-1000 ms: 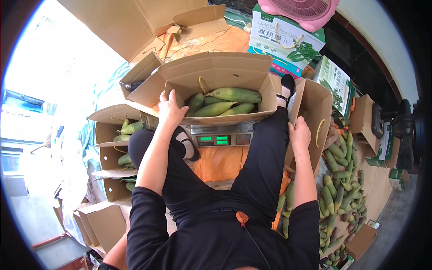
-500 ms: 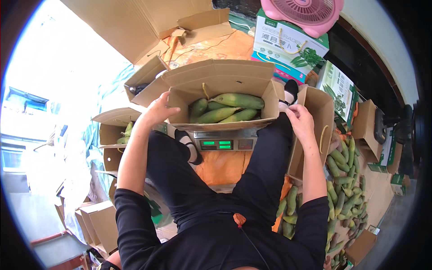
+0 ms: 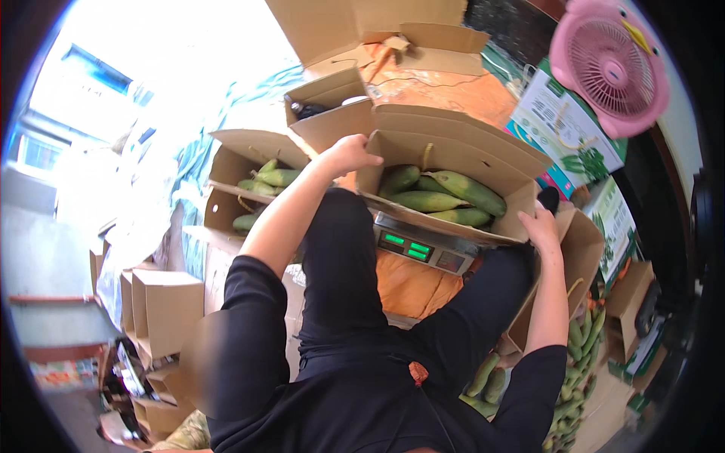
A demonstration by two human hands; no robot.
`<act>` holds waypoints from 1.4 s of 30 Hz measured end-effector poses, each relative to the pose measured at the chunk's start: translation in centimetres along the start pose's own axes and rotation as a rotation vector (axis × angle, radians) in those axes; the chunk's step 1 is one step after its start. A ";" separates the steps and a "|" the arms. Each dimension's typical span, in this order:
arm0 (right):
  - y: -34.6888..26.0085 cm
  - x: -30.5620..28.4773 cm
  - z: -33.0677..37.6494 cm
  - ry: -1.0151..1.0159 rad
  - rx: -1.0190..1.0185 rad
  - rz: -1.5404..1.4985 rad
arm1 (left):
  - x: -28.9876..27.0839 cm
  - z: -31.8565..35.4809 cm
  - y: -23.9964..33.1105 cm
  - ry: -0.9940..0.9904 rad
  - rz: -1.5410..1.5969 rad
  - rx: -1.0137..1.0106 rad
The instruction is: Sorting a pile of long green vegetables, weighing them on a digital scale, and packing them into cardboard boxes.
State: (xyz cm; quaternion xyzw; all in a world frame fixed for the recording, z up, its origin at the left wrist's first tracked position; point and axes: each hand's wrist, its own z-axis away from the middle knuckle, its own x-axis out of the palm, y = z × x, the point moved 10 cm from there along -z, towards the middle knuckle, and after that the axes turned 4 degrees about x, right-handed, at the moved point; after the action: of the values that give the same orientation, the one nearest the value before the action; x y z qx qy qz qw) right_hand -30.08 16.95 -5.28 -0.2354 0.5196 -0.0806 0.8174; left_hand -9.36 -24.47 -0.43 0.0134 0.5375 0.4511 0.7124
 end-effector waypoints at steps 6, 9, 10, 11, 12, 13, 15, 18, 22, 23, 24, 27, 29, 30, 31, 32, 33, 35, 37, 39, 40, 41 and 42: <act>-0.4 0.2 0.0 -0.035 0.024 0.049 | 2.7 1.1 -1.4 -0.228 -0.096 -0.136; -1.0 0.2 0.0 -0.059 0.047 0.111 | 3.7 0.8 -2.4 -0.227 -0.097 -0.130; -1.3 0.2 0.0 -0.064 0.040 0.103 | 3.4 0.6 -2.7 -0.196 -0.137 -0.125; -1.5 0.2 0.0 -0.062 0.038 0.107 | 3.1 0.5 -2.7 -0.168 -0.179 -0.116; -1.7 0.0 0.1 -0.049 0.046 0.129 | 3.3 0.6 -2.9 -0.166 -0.175 -0.115; -1.9 -0.2 0.2 -0.035 0.054 0.150 | 2.6 0.8 -2.6 -0.069 -0.240 -0.085; -0.3 -0.2 -0.9 -0.014 0.023 0.089 | 1.8 0.4 -1.6 0.033 -0.303 -0.032; -3.0 -0.7 -0.8 -0.030 -0.023 -0.012 | 1.5 -0.3 -3.8 0.033 -0.264 -0.047; -4.3 -2.6 -2.7 0.068 -0.101 0.011 | -1.5 -0.6 -3.2 0.010 -0.195 -0.008; -4.6 -2.6 -3.4 0.009 -0.114 -0.103 | -2.5 -0.1 -2.7 -0.006 -0.172 0.023; -6.5 -3.0 -2.7 0.001 -0.117 -0.102 | -3.6 0.8 -2.6 -0.022 -0.146 0.046; -13.6 -5.5 1.4 -0.048 -0.120 -0.289 | -10.0 6.2 -1.8 0.131 -0.199 0.056; -18.1 -7.4 3.3 0.006 -0.286 -0.240 | -13.1 9.3 -2.8 0.204 -0.159 0.048; -19.6 -7.9 4.0 0.003 -0.287 -0.240 | -14.8 10.7 -3.9 0.284 -0.093 0.014; -21.8 -8.2 5.0 -0.019 -0.362 -0.224 | -16.3 12.4 -5.0 0.362 -0.079 -0.039; -24.4 -8.2 6.3 -0.048 -0.448 -0.208 | -18.1 14.9 -6.6 0.447 -0.066 -0.103; -26.3 -8.6 7.7 -0.053 -0.454 -0.208 | -19.2 16.6 -6.8 0.462 -0.201 0.017; -31.1 -8.1 11.2 -0.160 -0.553 -0.280 | -21.7 20.6 -9.8 0.456 -0.174 0.109; -35.3 -8.1 14.7 -0.192 -0.656 -0.299 | -24.6 24.9 -12.6 0.476 0.115 -0.015; -39.2 -6.7 17.9 -0.246 -0.769 -0.368 | -26.8 31.6 -14.0 0.573 0.275 -0.152; -40.5 -6.2 19.0 -0.260 -0.771 -0.413 | -27.8 34.2 -14.6 0.619 0.312 -0.164; -41.9 -5.1 20.3 -0.338 -0.789 -0.392 | -28.7 36.7 -15.3 0.657 0.295 -0.209; -43.6 -3.6 22.0 -0.428 -0.814 -0.374 | -29.3 39.9 -16.6 0.702 0.272 -0.267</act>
State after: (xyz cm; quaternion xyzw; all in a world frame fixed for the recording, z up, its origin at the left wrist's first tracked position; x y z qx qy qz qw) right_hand -7.24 -13.34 25.73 -0.6361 0.2781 0.0339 0.7190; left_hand 31.61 -34.97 30.12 -0.1633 0.6781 0.5844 0.4147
